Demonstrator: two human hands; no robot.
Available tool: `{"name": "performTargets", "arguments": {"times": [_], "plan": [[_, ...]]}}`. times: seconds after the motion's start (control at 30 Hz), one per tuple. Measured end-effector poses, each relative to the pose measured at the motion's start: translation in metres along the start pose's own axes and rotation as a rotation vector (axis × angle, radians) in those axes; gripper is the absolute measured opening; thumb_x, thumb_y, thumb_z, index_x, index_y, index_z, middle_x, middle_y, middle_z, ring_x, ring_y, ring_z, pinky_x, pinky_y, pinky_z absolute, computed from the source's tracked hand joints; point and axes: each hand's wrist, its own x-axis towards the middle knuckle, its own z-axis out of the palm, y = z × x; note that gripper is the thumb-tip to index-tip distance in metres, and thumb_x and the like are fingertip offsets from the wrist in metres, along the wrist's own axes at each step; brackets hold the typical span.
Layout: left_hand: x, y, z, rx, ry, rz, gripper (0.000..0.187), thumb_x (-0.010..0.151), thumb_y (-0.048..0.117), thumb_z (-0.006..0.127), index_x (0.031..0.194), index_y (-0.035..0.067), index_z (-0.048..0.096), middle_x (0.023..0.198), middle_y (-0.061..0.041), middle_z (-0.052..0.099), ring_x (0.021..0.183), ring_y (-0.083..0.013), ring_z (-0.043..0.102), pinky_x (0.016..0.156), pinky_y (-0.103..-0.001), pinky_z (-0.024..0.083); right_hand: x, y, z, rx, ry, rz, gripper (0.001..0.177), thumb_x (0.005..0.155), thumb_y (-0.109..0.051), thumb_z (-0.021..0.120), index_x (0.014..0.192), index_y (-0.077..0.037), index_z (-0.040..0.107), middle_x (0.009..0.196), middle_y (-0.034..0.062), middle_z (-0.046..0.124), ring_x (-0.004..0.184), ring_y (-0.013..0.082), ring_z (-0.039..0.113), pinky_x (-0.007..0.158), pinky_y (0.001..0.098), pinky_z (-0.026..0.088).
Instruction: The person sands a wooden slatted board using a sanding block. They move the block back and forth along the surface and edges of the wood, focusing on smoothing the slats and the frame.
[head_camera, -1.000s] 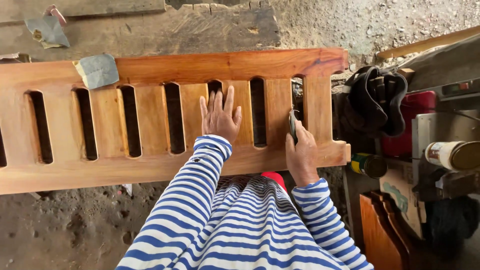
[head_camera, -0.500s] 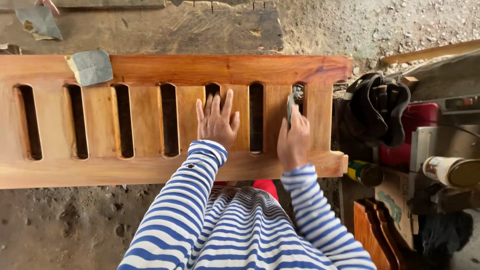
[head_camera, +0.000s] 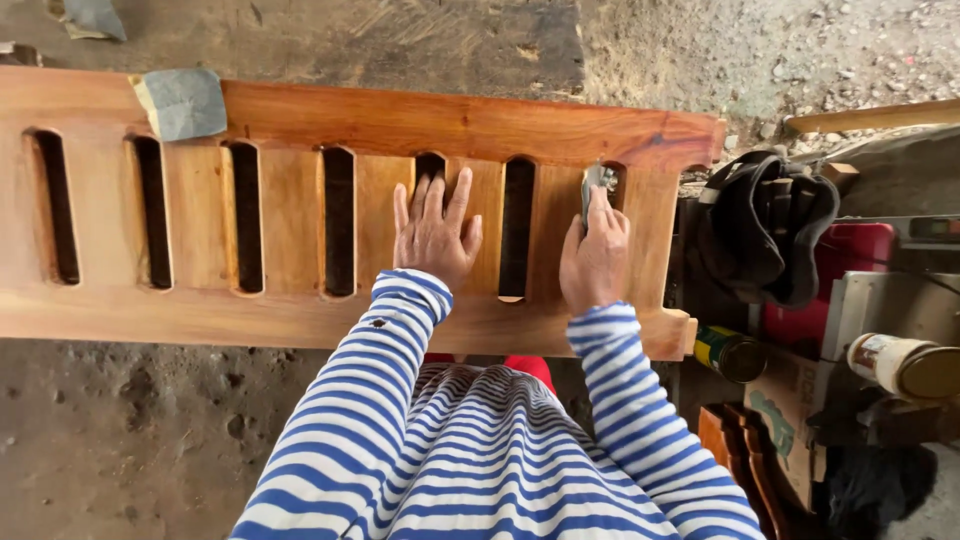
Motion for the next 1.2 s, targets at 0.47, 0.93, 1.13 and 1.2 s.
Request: {"name": "performTargets", "arguments": {"times": [0.47,0.93,1.13,1.2], "plan": [[0.009,0.003,0.001,-0.024,0.005,0.006,0.065,0.096,0.042,0.056,0.156,0.021,0.044,0.136,-0.014,0.056,0.136,-0.0343,0.052,0.121,-0.058,0.019,0.019,0.023,0.011,-0.092,0.05,-0.099,0.048,0.086,-0.003,0.067,0.133,0.005,0.062,0.128,0.0271,0.066,0.108,0.0368,0.065,0.098,0.039,0.049],[0.002,-0.001,0.007,0.009,0.04,0.009,0.064,0.097,0.043,0.055,0.156,0.022,0.044,0.138,-0.013,0.057,0.137,-0.0327,0.052,0.121,-0.056,0.018,0.007,0.004,-0.012,-0.088,0.008,-0.153,0.045,0.089,0.0,0.065,0.133,0.007,0.063,0.128,0.0286,0.066,0.116,0.04,0.066,0.101,0.0478,0.045],[0.003,-0.001,0.006,-0.012,0.029,0.008,0.065,0.096,0.042,0.055,0.157,0.022,0.043,0.137,-0.013,0.056,0.137,-0.0335,0.052,0.121,-0.057,0.019,0.008,0.026,-0.005,-0.011,-0.124,-0.016,0.045,0.092,-0.006,0.065,0.135,0.004,0.063,0.126,0.0265,0.068,0.107,0.0369,0.066,0.094,0.0416,0.051],[-0.001,-0.001,0.002,-0.017,0.018,0.015,0.064,0.097,0.042,0.055,0.157,0.021,0.044,0.136,-0.013,0.056,0.137,-0.0338,0.052,0.121,-0.057,0.019,-0.01,-0.008,-0.032,-0.043,-0.169,-0.02,0.044,0.09,-0.006,0.065,0.133,0.005,0.064,0.124,0.0286,0.068,0.107,0.0398,0.067,0.095,0.0461,0.05]]}}
